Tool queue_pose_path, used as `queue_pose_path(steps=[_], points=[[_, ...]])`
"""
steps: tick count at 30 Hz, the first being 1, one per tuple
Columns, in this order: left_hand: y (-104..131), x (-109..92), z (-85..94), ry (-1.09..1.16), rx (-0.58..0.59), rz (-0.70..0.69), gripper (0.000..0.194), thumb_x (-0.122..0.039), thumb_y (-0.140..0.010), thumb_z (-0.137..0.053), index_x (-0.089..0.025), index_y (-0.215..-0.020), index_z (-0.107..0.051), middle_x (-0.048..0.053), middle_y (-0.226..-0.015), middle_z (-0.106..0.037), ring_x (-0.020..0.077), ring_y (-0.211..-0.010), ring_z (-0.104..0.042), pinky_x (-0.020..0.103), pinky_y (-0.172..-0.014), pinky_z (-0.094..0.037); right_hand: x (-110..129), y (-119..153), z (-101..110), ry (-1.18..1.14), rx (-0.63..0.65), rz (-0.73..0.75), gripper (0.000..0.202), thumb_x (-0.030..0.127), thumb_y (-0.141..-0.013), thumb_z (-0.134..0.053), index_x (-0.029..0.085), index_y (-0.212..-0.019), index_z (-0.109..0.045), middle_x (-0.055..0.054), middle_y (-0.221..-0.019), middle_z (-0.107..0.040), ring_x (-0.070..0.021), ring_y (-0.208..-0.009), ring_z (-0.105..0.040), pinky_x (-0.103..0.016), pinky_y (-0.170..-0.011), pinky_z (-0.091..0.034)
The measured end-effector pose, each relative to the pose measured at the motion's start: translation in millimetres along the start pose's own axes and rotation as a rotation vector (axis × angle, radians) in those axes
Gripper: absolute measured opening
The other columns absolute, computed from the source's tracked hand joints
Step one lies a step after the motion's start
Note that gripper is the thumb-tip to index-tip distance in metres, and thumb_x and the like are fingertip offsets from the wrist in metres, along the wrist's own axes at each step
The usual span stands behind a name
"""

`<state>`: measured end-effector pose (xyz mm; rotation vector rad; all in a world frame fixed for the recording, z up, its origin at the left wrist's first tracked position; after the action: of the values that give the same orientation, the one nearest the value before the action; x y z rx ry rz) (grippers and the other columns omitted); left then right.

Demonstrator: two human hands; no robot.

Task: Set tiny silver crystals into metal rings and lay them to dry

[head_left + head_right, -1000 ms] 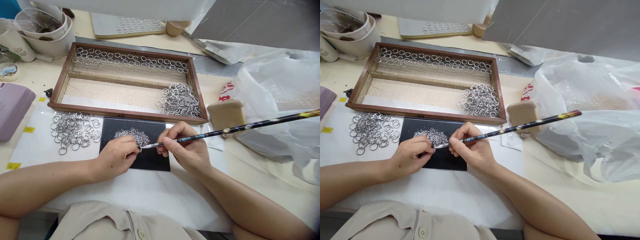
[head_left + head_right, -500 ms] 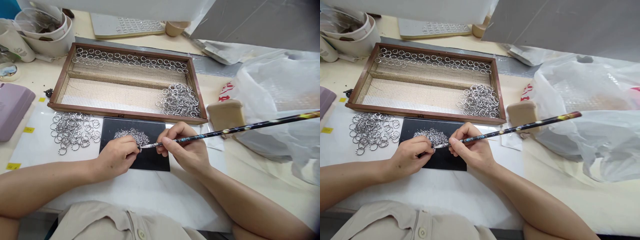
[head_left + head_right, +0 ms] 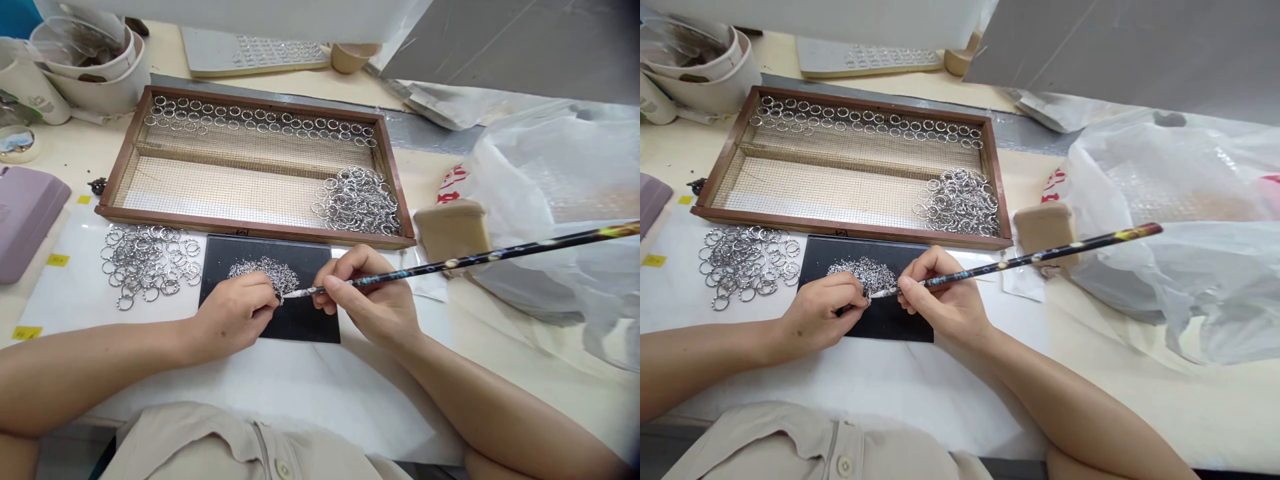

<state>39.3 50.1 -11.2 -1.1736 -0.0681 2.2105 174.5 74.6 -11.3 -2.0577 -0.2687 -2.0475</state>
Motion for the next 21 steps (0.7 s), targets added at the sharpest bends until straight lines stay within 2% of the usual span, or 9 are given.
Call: queue_pose_path(steps=[21], points=[[-1.2, -0.6, 0.7, 0.005, 0.010, 0.010, 0.018, -0.003, -0.078, -0.047, -0.015, -0.068, -0.056, 0.002, -0.071, -0.058, 0.0102, -0.065, -0.055, 0.020, -0.057, -0.043, 0.2, -0.5, 0.7, 0.027, -0.002, -0.005, 0.018, 0.025, -0.084, -0.057, 0.024, -0.072, -0.044, 0.002, -0.063, -0.056, -0.0117, -0.050, -0.055, -0.025, -0.040, -0.043]])
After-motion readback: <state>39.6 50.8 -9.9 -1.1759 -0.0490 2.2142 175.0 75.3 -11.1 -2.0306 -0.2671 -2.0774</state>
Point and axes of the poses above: each hand's wrist, its own y-axis away from the middle knuckle, its own z-axis out of the back of the hand, x = y × z, the point moved 8 cm from there along -y, towards the middle knuckle
